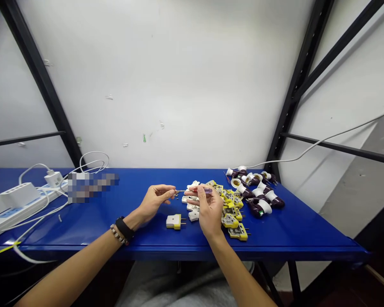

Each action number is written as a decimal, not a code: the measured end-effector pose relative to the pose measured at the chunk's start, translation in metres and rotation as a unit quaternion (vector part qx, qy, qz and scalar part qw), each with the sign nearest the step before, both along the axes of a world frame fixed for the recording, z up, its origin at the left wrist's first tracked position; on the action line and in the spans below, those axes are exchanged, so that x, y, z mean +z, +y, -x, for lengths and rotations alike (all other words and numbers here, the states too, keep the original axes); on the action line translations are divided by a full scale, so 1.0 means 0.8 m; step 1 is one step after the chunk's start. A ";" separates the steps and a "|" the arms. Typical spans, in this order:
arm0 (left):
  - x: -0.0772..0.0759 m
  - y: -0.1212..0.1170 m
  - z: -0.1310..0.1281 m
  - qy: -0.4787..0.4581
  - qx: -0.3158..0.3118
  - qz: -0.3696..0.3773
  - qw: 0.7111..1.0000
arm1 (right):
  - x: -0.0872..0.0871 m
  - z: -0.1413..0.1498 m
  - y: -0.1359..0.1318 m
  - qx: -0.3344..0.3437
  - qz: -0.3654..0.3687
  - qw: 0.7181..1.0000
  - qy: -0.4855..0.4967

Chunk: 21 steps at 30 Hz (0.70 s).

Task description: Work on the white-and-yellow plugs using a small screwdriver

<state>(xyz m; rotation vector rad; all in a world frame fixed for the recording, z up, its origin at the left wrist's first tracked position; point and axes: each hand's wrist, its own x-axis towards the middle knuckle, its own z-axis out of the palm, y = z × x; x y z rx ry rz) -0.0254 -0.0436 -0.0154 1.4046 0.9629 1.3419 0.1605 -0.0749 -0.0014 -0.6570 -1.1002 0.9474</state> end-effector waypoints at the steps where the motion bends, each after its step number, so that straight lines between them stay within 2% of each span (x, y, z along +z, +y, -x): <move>1: 0.000 0.000 0.001 -0.006 -0.002 0.001 1.000 | 0.000 0.001 0.000 -0.005 -0.002 1.000 0.000; 5: 0.000 0.001 0.005 -0.014 -0.004 -0.001 1.000 | 0.000 0.000 0.001 -0.024 -0.012 1.000 0.008; 11: 0.002 0.001 0.005 0.007 0.001 -0.010 1.000 | 0.002 0.000 0.000 -0.010 -0.005 1.000 0.004; 18: 0.002 -0.004 0.008 0.116 -0.004 -0.081 0.990 | 0.008 -0.004 0.001 0.009 0.010 1.000 -0.017; 21: 0.007 -0.011 0.010 0.174 -0.029 -0.097 0.979 | 0.014 -0.007 0.001 0.027 0.013 0.998 -0.052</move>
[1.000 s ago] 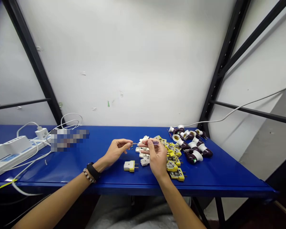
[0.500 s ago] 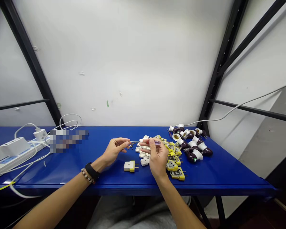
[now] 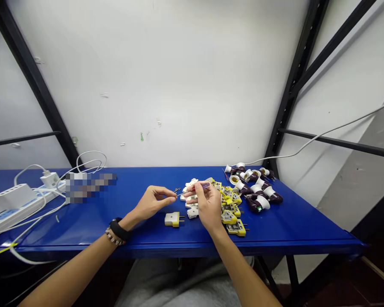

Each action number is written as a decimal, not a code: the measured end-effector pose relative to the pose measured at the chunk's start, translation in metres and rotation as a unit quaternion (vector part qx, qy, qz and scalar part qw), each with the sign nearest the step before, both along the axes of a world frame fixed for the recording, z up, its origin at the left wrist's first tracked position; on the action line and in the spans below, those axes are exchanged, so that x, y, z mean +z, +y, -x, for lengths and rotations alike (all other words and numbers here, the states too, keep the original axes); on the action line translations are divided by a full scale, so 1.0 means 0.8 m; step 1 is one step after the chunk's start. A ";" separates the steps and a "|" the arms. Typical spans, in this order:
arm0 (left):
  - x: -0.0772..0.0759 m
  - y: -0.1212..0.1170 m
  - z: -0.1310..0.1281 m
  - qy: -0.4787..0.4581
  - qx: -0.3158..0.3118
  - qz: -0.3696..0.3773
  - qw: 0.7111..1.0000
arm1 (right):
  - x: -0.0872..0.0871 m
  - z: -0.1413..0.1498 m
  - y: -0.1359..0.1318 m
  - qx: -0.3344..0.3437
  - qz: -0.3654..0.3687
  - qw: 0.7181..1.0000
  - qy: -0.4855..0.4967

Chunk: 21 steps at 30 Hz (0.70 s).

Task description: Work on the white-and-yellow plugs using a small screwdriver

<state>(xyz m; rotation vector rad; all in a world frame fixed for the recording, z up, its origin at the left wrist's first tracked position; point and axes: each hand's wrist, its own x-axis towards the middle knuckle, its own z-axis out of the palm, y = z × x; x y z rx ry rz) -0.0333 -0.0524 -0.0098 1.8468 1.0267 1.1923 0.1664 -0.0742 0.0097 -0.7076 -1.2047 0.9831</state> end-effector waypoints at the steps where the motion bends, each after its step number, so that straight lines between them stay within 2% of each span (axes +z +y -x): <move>1: 0.002 -0.003 0.001 0.021 -0.014 0.003 1.000 | 0.003 -0.001 0.000 0.007 0.004 1.000 -0.015; 5: 0.008 -0.010 0.005 0.070 -0.077 0.037 0.994 | 0.014 0.003 0.000 0.043 0.020 0.996 -0.080; 8: 0.010 -0.012 0.008 0.056 -0.101 0.043 0.992 | 0.021 0.009 0.001 0.074 0.007 0.986 -0.147; 11: 0.009 -0.010 0.009 0.035 -0.086 0.024 0.995 | 0.026 0.015 0.001 0.091 -0.007 0.976 -0.198; 15: 0.009 -0.010 0.008 0.071 -0.087 0.008 0.994 | 0.028 0.020 0.001 0.099 -0.020 0.970 -0.220; 21: 0.014 -0.022 0.002 0.072 -0.075 -0.017 0.994 | 0.027 0.024 0.002 0.105 -0.053 0.957 -0.265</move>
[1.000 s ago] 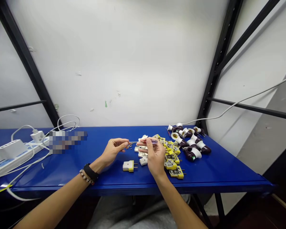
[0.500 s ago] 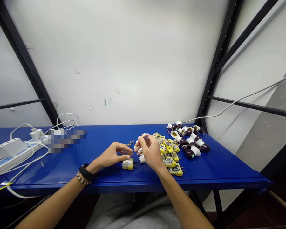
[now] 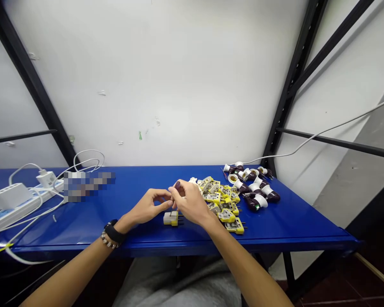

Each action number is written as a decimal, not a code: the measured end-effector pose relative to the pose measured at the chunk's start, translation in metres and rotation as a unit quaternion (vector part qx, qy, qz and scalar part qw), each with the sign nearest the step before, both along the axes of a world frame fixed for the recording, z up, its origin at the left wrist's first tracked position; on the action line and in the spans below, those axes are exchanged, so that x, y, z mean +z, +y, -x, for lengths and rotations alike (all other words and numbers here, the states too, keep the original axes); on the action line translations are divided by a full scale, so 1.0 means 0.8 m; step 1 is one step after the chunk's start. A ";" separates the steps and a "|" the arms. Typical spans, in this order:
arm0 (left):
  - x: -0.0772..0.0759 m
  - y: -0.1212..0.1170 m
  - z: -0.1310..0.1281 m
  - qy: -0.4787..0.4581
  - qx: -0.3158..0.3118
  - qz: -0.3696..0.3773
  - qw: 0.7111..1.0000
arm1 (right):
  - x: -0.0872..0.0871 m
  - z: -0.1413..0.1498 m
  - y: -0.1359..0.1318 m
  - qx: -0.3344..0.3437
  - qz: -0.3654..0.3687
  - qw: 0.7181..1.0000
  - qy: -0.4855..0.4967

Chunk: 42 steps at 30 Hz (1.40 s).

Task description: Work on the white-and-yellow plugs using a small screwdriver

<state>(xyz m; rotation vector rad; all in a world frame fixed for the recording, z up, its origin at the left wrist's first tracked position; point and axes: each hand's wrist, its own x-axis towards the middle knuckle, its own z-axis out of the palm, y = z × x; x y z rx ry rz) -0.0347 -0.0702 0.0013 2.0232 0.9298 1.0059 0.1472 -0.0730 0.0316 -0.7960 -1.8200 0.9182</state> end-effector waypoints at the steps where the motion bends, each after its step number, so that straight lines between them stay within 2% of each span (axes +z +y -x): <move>1: 0.000 -0.004 0.000 -0.002 0.006 -0.003 1.000 | 0.000 0.000 0.000 -0.002 -0.005 1.000 -0.012; 6: -0.003 -0.021 -0.002 -0.002 0.031 -0.008 0.999 | -0.003 0.004 0.003 0.001 -0.010 1.000 -0.025; 10: -0.008 -0.029 -0.008 0.011 0.084 -0.036 0.996 | -0.007 0.007 0.003 -0.001 -0.008 1.000 -0.011; 16: -0.016 -0.032 -0.011 0.001 0.106 -0.001 0.994 | -0.006 0.004 -0.003 0.020 -0.011 1.000 0.017; 24: -0.027 -0.042 -0.013 -0.012 0.122 0.002 0.992 | -0.008 0.011 -0.003 -0.059 -0.065 0.996 -0.003; 29: -0.038 -0.042 -0.017 -0.004 0.168 -0.051 0.984 | -0.010 0.013 -0.002 -0.054 -0.058 0.997 0.014; 33: -0.043 -0.042 -0.017 0.018 0.171 -0.068 0.983 | -0.009 0.007 -0.001 -0.019 -0.044 0.998 0.027; 38: -0.041 -0.044 -0.018 0.018 0.164 -0.054 0.985 | -0.012 0.009 0.000 -0.089 -0.068 0.993 0.039; 42: -0.040 -0.044 -0.018 0.003 0.175 -0.050 0.983 | -0.015 0.013 -0.001 -0.081 -0.050 0.994 0.054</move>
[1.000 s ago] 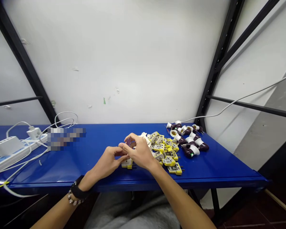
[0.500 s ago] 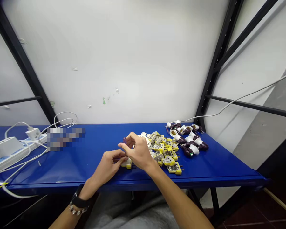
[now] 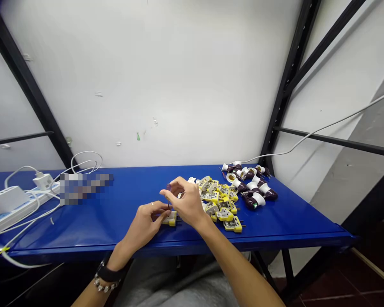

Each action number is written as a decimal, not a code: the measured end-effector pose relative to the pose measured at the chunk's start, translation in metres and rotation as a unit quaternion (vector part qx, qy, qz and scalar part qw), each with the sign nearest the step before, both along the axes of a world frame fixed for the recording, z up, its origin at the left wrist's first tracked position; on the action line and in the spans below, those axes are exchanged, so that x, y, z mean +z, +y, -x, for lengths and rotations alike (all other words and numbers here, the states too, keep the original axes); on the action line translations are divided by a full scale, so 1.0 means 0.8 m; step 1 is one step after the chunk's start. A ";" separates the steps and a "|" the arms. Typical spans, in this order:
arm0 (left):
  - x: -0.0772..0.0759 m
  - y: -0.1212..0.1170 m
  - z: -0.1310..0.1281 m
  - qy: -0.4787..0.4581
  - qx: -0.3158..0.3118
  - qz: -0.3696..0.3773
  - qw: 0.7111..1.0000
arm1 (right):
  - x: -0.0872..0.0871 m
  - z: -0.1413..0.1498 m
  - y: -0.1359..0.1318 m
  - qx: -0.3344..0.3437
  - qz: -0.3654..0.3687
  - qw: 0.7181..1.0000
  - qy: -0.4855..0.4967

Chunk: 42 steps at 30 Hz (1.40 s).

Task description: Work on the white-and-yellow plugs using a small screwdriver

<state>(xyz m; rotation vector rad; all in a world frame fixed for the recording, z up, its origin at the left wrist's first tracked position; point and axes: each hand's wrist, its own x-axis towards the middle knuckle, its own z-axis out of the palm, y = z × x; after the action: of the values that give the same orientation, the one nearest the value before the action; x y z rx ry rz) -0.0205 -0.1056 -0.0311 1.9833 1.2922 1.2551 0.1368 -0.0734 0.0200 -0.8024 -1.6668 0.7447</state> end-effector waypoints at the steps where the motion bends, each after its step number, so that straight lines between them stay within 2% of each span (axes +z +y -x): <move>1: 0.000 0.001 0.000 0.001 0.007 -0.003 1.000 | 0.000 0.000 0.000 0.013 0.007 1.000 0.003; 5: -0.001 0.002 0.002 0.033 0.016 -0.020 0.999 | 0.003 -0.002 -0.003 0.052 0.015 0.999 0.000; 10: 0.002 -0.001 0.005 0.042 -0.011 -0.028 0.999 | 0.004 0.000 -0.004 -0.028 -0.038 0.999 -0.021; 12: 0.003 -0.002 0.005 0.049 -0.014 -0.028 0.998 | 0.003 0.000 -0.003 -0.025 -0.041 0.999 -0.023; 16: 0.001 -0.004 0.005 0.057 -0.009 -0.016 0.998 | 0.002 -0.005 -0.003 0.025 -0.032 0.999 -0.036; 21: -0.002 -0.003 0.005 0.074 0.013 -0.022 0.997 | 0.009 -0.006 -0.005 -0.005 -0.078 0.994 -0.082; 26: 0.002 0.000 0.005 0.090 0.005 -0.031 0.995 | 0.008 -0.005 -0.004 -0.017 -0.053 0.996 -0.066; 29: 0.002 0.000 0.006 0.094 0.001 -0.036 0.995 | 0.009 -0.007 -0.005 0.010 -0.037 0.997 -0.066; 31: 0.001 0.000 0.006 0.094 -0.002 -0.037 0.995 | 0.012 -0.008 -0.007 0.016 -0.045 0.995 -0.083; 35: 0.001 -0.001 0.007 0.093 -0.005 -0.032 0.995 | 0.017 -0.005 -0.007 -0.027 -0.084 0.991 -0.104; 42: 0.004 -0.004 0.006 0.088 -0.011 -0.022 0.996 | 0.014 -0.003 -0.007 -0.003 -0.067 0.994 -0.092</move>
<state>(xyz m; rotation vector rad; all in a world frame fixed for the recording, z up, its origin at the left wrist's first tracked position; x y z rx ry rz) -0.0255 -0.1089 -0.0279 2.1752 1.3297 1.1278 0.1392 -0.0792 0.0312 -0.7999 -1.8559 0.5614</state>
